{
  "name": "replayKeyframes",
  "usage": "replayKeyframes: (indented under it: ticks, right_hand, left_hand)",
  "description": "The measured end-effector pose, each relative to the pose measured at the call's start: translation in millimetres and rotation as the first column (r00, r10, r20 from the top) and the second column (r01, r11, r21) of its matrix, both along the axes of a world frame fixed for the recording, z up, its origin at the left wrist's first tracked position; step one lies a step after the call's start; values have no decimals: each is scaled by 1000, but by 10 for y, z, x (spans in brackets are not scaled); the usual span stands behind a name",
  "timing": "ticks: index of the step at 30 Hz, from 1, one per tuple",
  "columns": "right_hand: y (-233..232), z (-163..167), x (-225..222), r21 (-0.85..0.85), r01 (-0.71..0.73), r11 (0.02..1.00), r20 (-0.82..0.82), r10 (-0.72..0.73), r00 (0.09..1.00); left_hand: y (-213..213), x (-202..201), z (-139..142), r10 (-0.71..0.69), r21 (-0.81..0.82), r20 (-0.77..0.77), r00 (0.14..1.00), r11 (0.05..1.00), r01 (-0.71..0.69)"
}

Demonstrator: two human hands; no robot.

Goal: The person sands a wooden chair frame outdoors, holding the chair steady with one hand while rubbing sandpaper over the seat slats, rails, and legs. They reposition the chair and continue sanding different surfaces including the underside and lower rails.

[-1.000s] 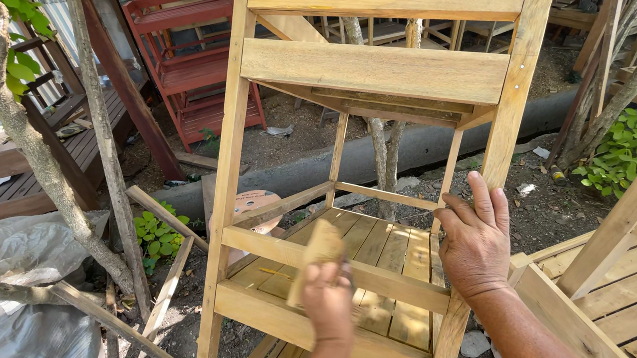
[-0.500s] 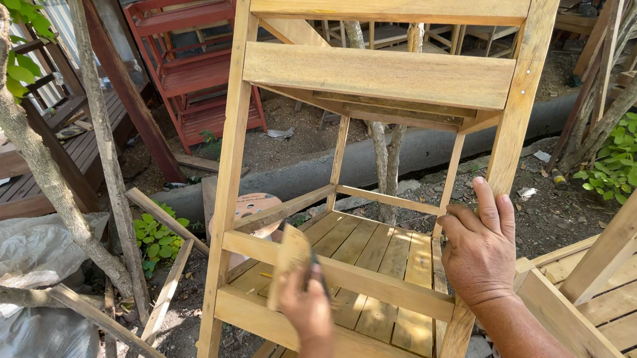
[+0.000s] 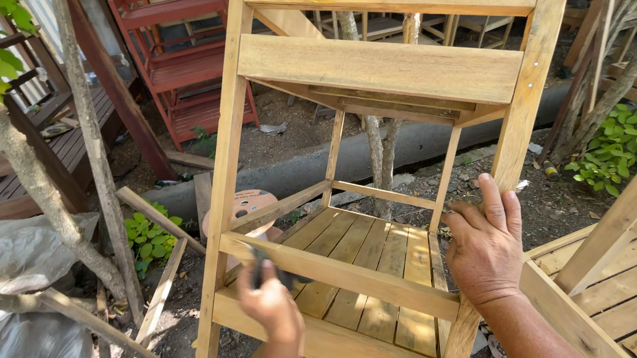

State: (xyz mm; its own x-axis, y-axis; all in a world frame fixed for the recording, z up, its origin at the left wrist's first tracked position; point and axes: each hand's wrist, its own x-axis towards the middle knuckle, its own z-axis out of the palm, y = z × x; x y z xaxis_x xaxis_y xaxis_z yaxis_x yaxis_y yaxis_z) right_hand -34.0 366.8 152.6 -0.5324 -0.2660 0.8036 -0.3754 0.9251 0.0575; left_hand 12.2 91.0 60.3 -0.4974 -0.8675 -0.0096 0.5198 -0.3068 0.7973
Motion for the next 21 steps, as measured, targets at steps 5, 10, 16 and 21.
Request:
replayKeyframes:
  ticks: [5,10,16,21]
  right_hand:
    - [-36,10,1,1,37,999,8,-37,999]
    - [-60,38,23,20,46,999,27,-46,999]
    - [-57,32,5,26,52,998,23,-53,998]
    - [-80,40,14,11,67,998,38,-68,997]
  left_hand:
    - [126,12,-31,107,-273,131,986,960,-68]
    - [673,78,-251,42,-498,216,975,864,73]
    - [-449,-89,22,144,-356,347,927,934,-12]
    - [266,-16,-18,133,-483,287,949,876,23]
